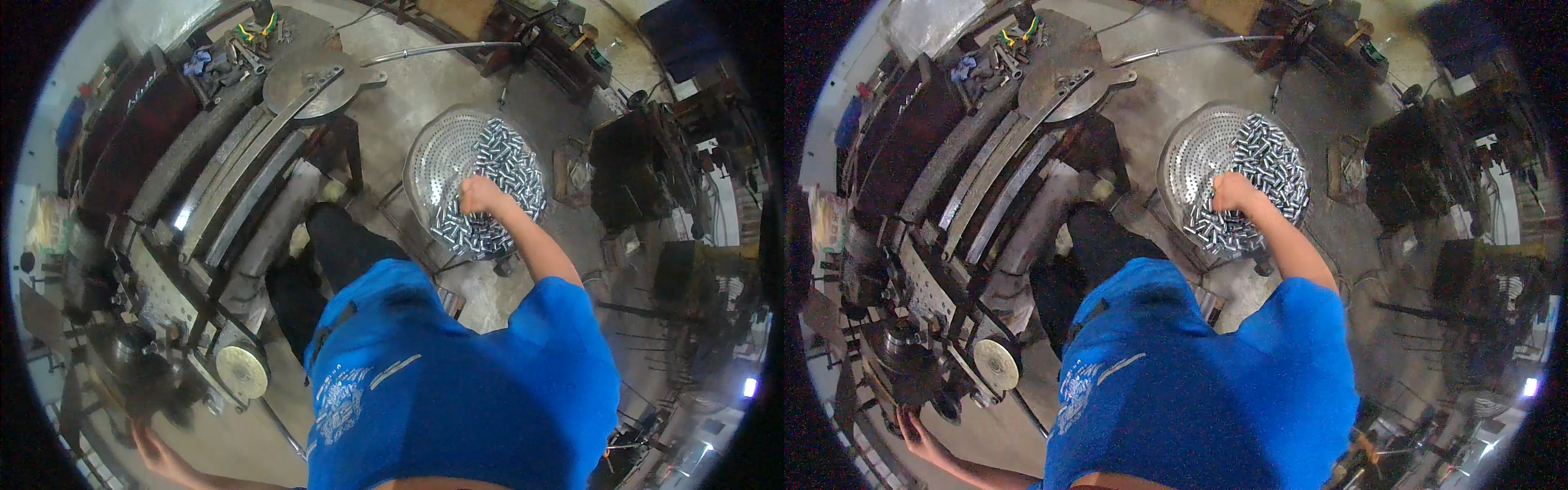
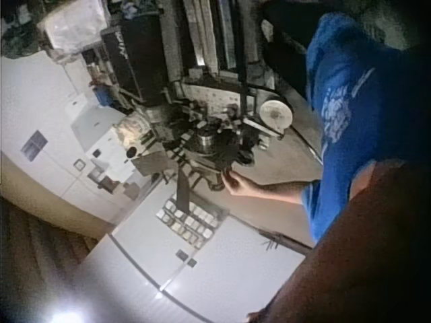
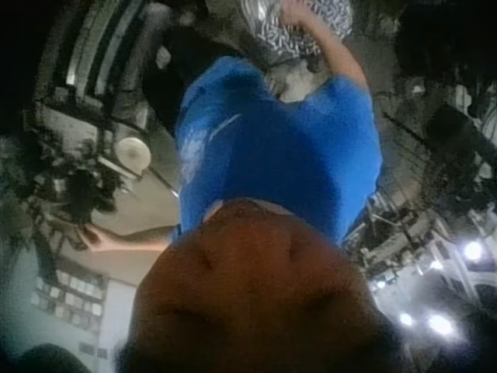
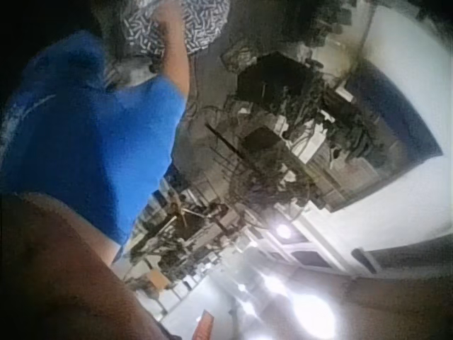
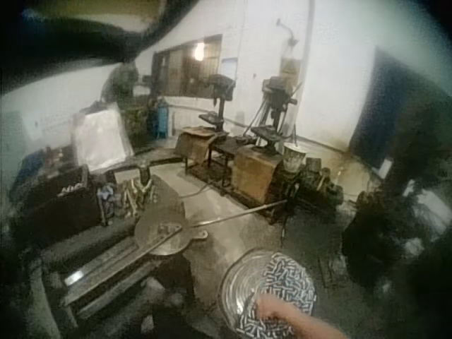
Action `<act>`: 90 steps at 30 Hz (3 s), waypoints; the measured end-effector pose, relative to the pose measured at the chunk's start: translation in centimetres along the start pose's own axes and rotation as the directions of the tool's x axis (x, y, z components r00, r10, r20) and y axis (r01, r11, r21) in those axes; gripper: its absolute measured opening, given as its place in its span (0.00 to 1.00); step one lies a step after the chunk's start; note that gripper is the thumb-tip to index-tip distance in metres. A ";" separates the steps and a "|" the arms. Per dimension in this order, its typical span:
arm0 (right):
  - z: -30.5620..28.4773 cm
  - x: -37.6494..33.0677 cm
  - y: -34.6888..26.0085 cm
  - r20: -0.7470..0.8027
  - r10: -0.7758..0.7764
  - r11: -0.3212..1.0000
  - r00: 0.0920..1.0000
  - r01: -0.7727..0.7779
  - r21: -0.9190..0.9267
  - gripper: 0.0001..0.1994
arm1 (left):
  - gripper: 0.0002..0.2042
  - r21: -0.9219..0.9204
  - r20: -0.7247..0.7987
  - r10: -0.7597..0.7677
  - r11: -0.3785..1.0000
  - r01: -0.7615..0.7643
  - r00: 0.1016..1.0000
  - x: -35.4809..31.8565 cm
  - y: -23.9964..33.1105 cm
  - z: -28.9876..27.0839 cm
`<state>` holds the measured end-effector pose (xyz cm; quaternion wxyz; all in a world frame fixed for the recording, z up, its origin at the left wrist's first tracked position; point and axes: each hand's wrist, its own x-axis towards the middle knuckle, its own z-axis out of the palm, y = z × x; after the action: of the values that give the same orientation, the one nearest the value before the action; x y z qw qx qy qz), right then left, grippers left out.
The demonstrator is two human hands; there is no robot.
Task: The person operates a metal turning lathe, repeatedly inserting small metal pieces into the chuck, engaging the cutting tool, and collecting the finished parts in a mesh basket. The operator uses a long metal rod to assist with loading and unloading the workpieces.
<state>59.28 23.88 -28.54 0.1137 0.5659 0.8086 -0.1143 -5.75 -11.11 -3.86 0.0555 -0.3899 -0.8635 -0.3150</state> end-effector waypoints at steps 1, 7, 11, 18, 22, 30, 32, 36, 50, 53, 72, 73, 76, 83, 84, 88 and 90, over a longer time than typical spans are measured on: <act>-0.4 0.6 0.0 0.075 0.026 0.999 0.997 -0.028 0.026 0.12 | 0.16 -0.010 0.018 -0.001 1.000 0.001 1.000 -0.2 0.0 0.0; 1.4 1.3 0.1 -0.016 -0.044 0.984 0.999 0.046 0.170 0.12 | 0.17 -0.029 0.024 -0.054 0.998 0.055 0.998 -1.1 0.4 0.5; 3.5 1.3 0.3 -0.253 -0.018 0.969 0.967 0.079 0.235 0.12 | 0.17 -0.074 0.078 -0.037 0.996 0.043 0.996 -1.1 -0.3 0.6; 2.2 1.1 -1.9 -0.261 0.186 0.979 0.947 -0.158 0.126 0.10 | 0.17 -0.098 0.114 -0.024 0.995 0.035 0.993 -1.1 -1.2 1.0; 0.6 1.4 -1.6 -0.225 0.156 0.970 0.962 -0.106 0.220 0.11 | 0.17 -0.062 0.176 -0.031 0.997 0.043 0.984 -1.3 -0.3 0.4; -11.1 0.7 -16.2 -0.618 -0.391 0.177 0.682 0.715 0.677 0.16 | 0.11 -0.344 0.336 0.269 0.927 -0.148 0.902 -0.7 10.4 6.7; -13.4 0.8 -21.2 -0.657 -0.465 -0.050 0.593 0.723 0.689 0.27 | 0.10 -0.365 0.269 0.475 0.855 -0.368 0.838 -0.1 15.0 8.9; -16.0 0.8 -28.8 -0.709 -0.587 -0.206 0.391 0.775 0.598 0.28 | 0.11 -0.517 0.287 0.549 0.779 -0.355 0.785 -0.5 19.1 11.9; -22.8 0.7 -40.4 -0.513 -0.858 -0.137 -0.027 0.975 0.177 0.20 | 0.16 -0.632 0.295 0.286 0.774 -0.038 0.912 0.3 14.7 11.3; -24.2 1.6 -43.9 -0.429 -0.891 -0.217 -0.148 0.969 0.115 0.20 | 0.16 -0.665 0.270 0.197 0.746 0.035 0.942 0.7 12.5 10.2; -21.5 7.9 -68.3 0.022 -0.955 0.287 0.295 0.943 -0.169 0.14 | 0.13 0.139 -0.286 -0.440 0.860 0.491 0.851 -16.3 -15.9 -9.8; -21.6 7.9 -68.2 0.023 -0.948 0.308 0.316 0.935 -0.174 0.16 | 0.13 0.066 -0.229 -0.534 0.826 0.560 0.814 -17.6 -15.9 -9.4; -21.9 7.4 -67.8 0.066 -0.938 0.331 0.341 0.936 -0.123 0.18 | 0.17 -0.047 -0.002 -0.721 0.692 0.720 0.693 -21.1 -15.7 -7.9; -22.0 8.4 -67.4 0.069 -0.960 0.262 0.272 0.957 -0.127 0.19 | 0.20 0.242 -0.158 -0.642 0.711 0.660 0.750 -21.4 -14.0 -6.7; -21.9 8.5 -67.5 0.072 -0.960 0.259 0.271 0.956 -0.139 0.19 | 0.20 0.292 -0.148 -0.652 0.690 0.663 0.744 -21.3 -13.6 -7.0; -21.6 8.8 -67.7 0.055 -0.973 0.217 0.223 0.971 -0.099 0.20 | 0.12 0.328 -0.194 -0.684 0.630 0.703 0.703 -23.5 -15.2 -7.1; -21.9 8.4 -67.7 0.083 -0.966 0.236 0.246 0.964 -0.120 0.20 | 0.06 0.359 -0.243 -0.665 0.614 0.702 0.706 -23.5 -16.2 -6.4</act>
<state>-8.47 15.63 -6.66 0.0569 -0.0594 0.9918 -0.0982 -2.00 -37.91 -14.90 0.0517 0.0046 -0.9899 -0.1320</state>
